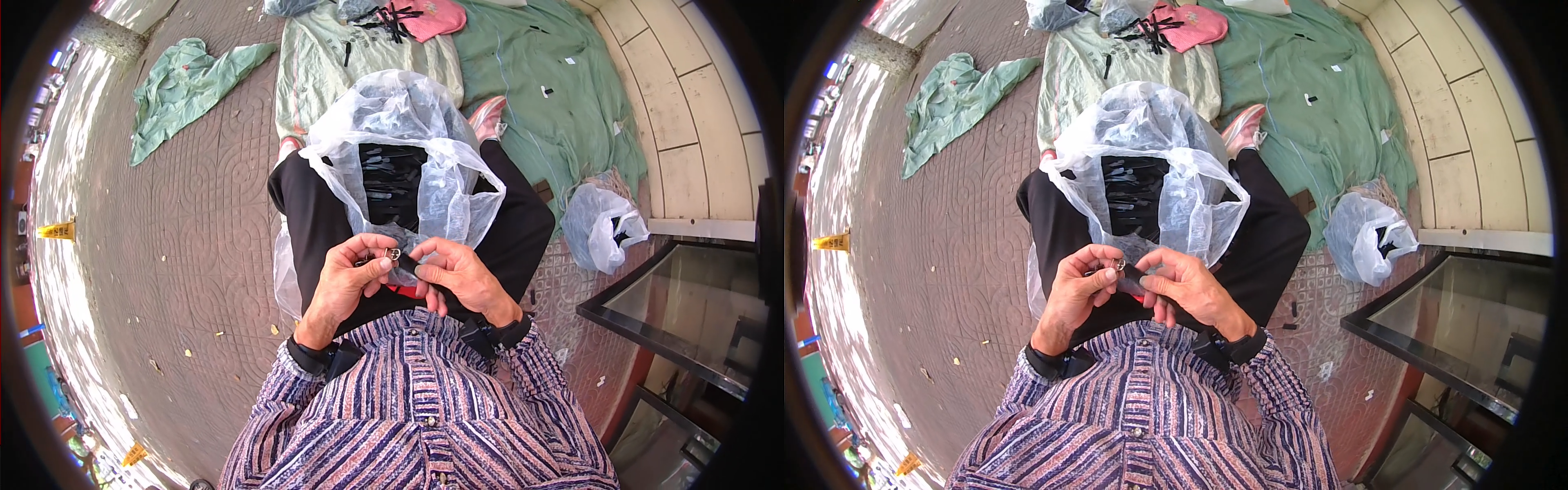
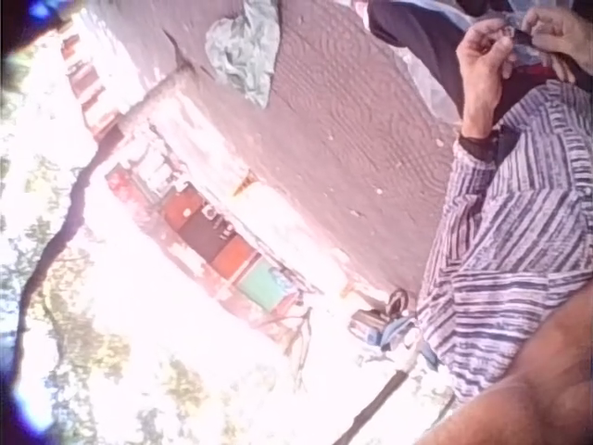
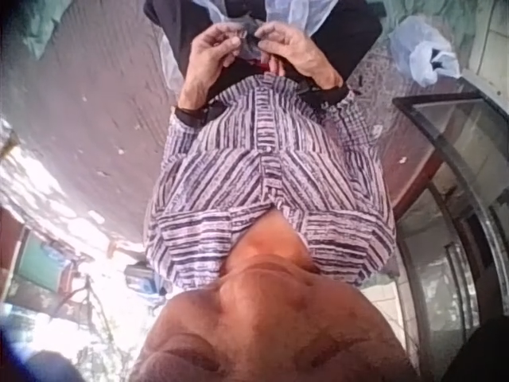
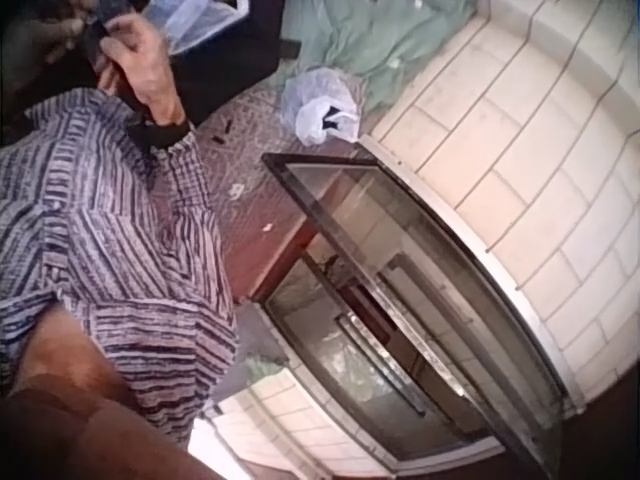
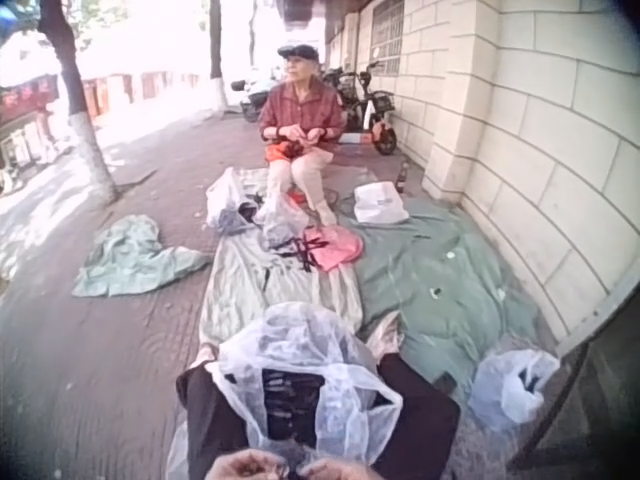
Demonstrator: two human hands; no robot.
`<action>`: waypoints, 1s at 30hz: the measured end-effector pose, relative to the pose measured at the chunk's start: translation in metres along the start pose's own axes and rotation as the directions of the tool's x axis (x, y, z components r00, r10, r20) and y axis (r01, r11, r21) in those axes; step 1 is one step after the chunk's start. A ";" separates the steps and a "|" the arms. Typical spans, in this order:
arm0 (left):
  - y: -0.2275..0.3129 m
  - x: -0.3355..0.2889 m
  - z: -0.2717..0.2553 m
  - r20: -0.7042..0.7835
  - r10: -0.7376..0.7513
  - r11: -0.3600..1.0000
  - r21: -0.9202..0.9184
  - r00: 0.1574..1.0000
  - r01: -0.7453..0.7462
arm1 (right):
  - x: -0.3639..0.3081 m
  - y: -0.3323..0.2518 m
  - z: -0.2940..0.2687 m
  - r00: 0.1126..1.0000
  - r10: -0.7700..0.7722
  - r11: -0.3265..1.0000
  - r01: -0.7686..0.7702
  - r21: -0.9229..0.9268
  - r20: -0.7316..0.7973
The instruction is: Manual assembly and stitching of shoe components while seated outdoors.
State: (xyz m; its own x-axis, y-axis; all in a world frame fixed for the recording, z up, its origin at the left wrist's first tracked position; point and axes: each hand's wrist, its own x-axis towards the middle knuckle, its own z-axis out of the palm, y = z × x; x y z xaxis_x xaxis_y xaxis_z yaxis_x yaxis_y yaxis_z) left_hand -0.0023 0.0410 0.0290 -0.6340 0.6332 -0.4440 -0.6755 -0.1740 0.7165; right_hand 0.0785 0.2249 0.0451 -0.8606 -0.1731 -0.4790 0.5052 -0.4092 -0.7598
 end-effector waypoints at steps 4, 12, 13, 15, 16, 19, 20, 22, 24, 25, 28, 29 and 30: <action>-0.003 0.000 -0.001 0.072 -0.006 1.000 0.017 0.997 0.005 | -0.003 0.001 -0.002 0.999 0.034 0.999 -0.034 -0.016 0.003; 0.005 -0.010 0.009 0.057 -0.055 0.986 0.163 0.997 0.045 | 0.001 0.002 0.006 0.997 0.053 0.990 -0.059 0.128 0.048; 0.006 -0.010 0.007 0.060 -0.056 0.985 0.164 0.997 0.046 | 0.001 0.005 0.004 0.999 0.027 0.998 -0.029 0.050 0.027; 0.006 -0.013 0.004 0.024 -0.022 0.990 0.139 0.999 0.019 | -0.005 0.003 -0.005 0.995 0.070 0.993 -0.062 -0.102 0.075; 0.005 -0.014 0.004 0.023 -0.024 0.990 0.140 0.999 0.021 | -0.004 0.002 -0.004 0.995 0.070 0.993 -0.062 -0.100 0.075; 0.004 -0.015 0.005 0.030 -0.025 0.970 0.243 0.999 0.017 | -0.003 -0.006 0.006 0.999 0.009 0.979 0.001 -0.203 0.048; 0.003 -0.017 0.007 0.046 -0.022 0.970 0.241 0.999 0.011 | -0.003 -0.005 0.007 0.999 0.012 0.979 -0.002 -0.203 0.047; 0.003 -0.017 0.008 0.064 -0.021 0.970 0.243 0.998 0.004 | -0.001 -0.003 0.011 0.999 -0.047 0.974 0.050 -0.219 0.020; 0.000 -0.017 0.013 0.035 0.048 0.956 0.287 0.998 -0.056 | 0.000 0.000 0.013 0.999 -0.036 0.983 0.036 -0.181 0.002; 0.001 -0.017 0.015 0.004 0.032 0.956 0.293 0.999 -0.032 | 0.001 0.004 0.013 0.995 -0.088 0.965 0.076 -0.250 -0.037; -0.007 -0.012 0.019 -0.100 0.142 0.960 0.256 0.985 -0.112 | 0.005 0.000 0.020 0.829 -0.547 0.609 0.301 -0.734 -0.114; -0.007 -0.011 0.018 -0.099 0.145 0.960 0.255 0.984 -0.116 | 0.007 -0.003 0.024 0.549 -0.834 0.101 0.249 -0.963 0.055; -0.008 -0.010 0.018 -0.094 0.203 0.928 0.336 0.975 -0.161 | 0.005 -0.003 0.030 0.547 -0.835 0.097 0.250 -0.963 0.057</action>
State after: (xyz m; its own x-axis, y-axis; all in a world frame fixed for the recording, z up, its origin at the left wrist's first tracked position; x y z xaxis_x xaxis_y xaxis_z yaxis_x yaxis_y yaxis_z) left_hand 0.0167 0.0496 0.0377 -0.7904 0.5111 -0.3378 -0.3982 -0.0096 0.9172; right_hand 0.0708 0.1985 0.0576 -0.8963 0.1956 0.3979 -0.1038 0.7799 -0.6172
